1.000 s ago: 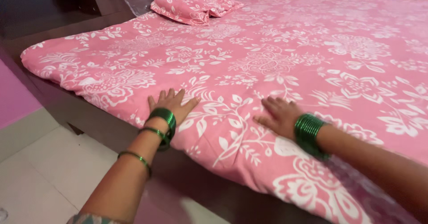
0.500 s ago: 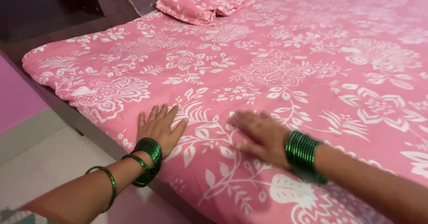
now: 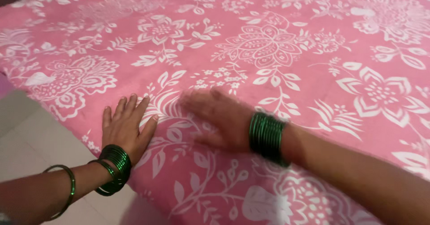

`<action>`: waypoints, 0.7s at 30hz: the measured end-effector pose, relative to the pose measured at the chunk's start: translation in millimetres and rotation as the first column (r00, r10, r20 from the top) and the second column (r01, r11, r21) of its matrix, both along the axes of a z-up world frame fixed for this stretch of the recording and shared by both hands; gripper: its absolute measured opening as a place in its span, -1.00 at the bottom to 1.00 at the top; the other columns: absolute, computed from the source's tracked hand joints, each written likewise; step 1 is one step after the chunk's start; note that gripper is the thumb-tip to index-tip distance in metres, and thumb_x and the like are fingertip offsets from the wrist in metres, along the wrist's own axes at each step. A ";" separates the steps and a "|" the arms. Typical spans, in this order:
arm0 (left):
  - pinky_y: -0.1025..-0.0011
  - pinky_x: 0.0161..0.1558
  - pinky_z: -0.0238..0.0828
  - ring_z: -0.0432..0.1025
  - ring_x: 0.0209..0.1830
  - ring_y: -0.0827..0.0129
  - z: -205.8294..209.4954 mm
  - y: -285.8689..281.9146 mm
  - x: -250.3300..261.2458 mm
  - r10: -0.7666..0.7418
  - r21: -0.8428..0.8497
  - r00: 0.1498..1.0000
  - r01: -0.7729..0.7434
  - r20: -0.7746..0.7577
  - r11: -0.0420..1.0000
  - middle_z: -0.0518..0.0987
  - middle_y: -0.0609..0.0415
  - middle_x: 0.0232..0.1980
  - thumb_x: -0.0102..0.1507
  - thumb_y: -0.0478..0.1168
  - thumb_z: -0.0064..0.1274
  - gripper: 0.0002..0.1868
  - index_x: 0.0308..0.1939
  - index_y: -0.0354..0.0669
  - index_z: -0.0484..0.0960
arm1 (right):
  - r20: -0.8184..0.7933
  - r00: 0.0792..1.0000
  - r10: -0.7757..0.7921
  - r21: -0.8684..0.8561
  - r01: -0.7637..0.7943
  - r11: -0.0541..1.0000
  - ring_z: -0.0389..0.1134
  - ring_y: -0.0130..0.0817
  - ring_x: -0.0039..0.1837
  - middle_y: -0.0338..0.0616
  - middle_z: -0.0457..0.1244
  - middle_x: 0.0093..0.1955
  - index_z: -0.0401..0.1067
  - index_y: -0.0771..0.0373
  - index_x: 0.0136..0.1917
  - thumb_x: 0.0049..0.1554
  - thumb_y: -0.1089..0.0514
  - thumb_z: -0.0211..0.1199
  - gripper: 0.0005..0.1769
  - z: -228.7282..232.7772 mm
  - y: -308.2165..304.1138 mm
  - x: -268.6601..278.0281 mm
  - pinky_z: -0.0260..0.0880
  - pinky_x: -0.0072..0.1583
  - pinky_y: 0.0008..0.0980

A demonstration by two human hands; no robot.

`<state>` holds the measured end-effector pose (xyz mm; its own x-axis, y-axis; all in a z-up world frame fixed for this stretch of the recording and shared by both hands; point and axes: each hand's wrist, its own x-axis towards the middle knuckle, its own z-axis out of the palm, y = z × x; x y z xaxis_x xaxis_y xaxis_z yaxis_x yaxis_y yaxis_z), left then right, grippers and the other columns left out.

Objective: The person smooths a pink floral bedsheet across a mattress by hand, using their palms to flatten wrinkles and tucking the edges under the bed frame.

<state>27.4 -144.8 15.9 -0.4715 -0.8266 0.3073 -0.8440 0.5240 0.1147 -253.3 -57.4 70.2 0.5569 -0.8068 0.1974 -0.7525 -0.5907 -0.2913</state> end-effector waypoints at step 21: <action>-0.17 0.56 -0.44 -0.01 0.63 -0.09 15.4 -3.5 1.9 0.036 0.084 0.997 -0.030 -0.065 0.996 0.28 -0.18 0.57 0.30 0.10 -0.12 -0.34 0.45 -0.06 0.42 | -0.175 0.984 -0.047 0.360 0.109 0.926 -0.25 0.06 0.69 0.15 -0.12 0.65 0.01 0.16 0.60 0.21 -0.22 0.03 -0.18 -6.7 30.3 91.6 -0.39 0.63 0.03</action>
